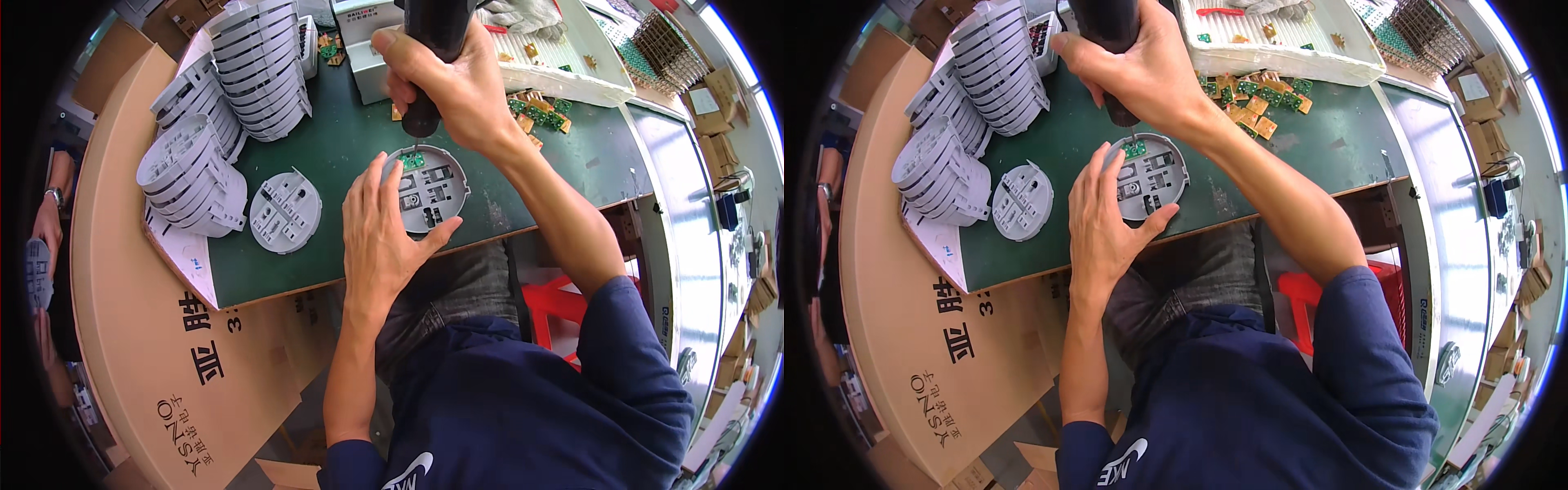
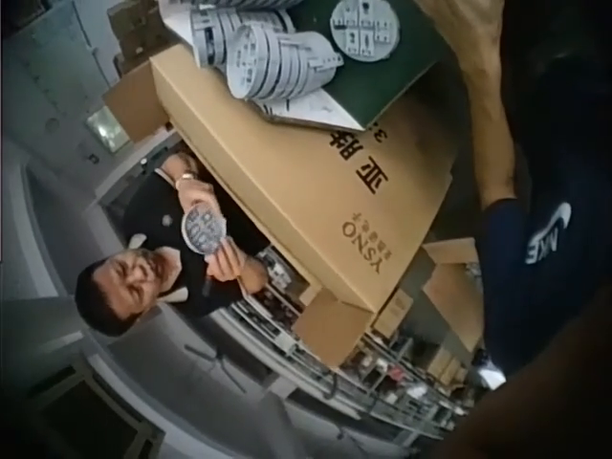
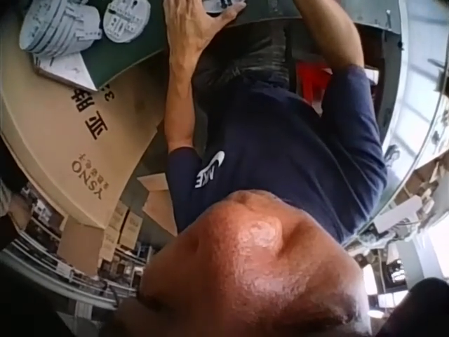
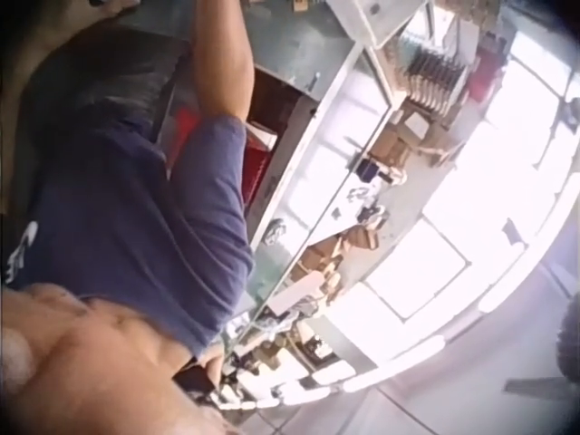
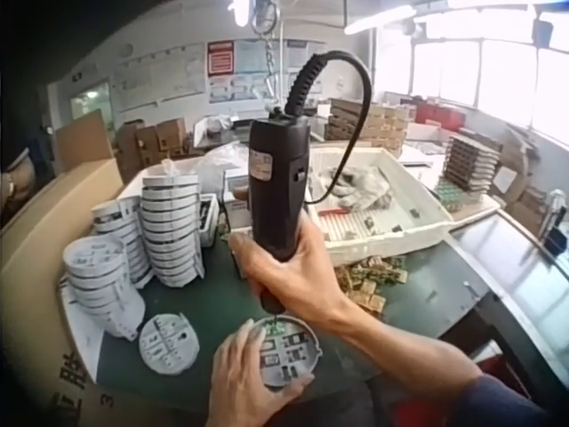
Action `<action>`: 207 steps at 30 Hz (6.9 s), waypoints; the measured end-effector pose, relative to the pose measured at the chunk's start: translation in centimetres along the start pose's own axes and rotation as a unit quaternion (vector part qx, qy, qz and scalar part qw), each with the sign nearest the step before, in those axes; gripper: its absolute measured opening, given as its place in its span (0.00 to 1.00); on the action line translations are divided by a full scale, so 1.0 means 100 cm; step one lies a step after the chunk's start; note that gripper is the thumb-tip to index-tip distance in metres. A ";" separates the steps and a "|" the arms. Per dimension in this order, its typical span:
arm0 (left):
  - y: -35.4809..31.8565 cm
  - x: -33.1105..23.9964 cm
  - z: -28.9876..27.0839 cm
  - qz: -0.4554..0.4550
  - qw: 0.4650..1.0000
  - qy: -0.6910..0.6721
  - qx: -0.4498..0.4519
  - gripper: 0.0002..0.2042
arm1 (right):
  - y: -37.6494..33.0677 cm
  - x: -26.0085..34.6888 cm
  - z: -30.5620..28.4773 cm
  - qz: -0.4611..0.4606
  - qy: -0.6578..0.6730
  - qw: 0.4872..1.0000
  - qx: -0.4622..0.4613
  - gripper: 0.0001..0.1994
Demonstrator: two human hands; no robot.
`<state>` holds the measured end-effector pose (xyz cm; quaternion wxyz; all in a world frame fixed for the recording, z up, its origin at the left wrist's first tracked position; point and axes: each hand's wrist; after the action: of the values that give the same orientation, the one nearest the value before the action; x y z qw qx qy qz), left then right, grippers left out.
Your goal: Assemble circular LED circuit boards by placing small components and securing them with an electric screwdriver.
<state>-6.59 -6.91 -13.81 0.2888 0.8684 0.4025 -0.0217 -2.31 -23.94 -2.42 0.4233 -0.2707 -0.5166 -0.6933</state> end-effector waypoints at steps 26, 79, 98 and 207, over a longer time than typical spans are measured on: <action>0.002 0.001 0.004 0.009 1.000 0.006 -0.018 0.44 | -0.002 -0.007 0.007 0.033 -0.055 0.997 0.032 0.16; 0.016 0.027 -0.017 -0.090 0.939 -0.333 0.003 0.47 | -0.383 0.216 -0.423 0.071 -0.476 0.587 -0.651 0.24; 0.024 -0.004 -0.014 0.001 0.991 0.124 0.051 0.51 | -0.165 0.070 -0.101 0.124 -0.538 0.830 -0.082 0.20; 0.020 0.006 0.006 -0.030 0.993 -0.111 0.029 0.51 | -0.063 -0.036 -0.054 0.039 -0.542 0.826 0.153 0.17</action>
<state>-4.62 -7.84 -13.49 0.3053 0.8564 0.3927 -0.1385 -5.70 -27.25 -10.11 0.1379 -0.5540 -0.7517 -0.3301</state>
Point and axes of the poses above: each hand's wrist, its own y-axis towards the middle knuckle, its own z-axis out of the palm, x = y × z, and after that the axes turned 12 degrees about y, right-handed
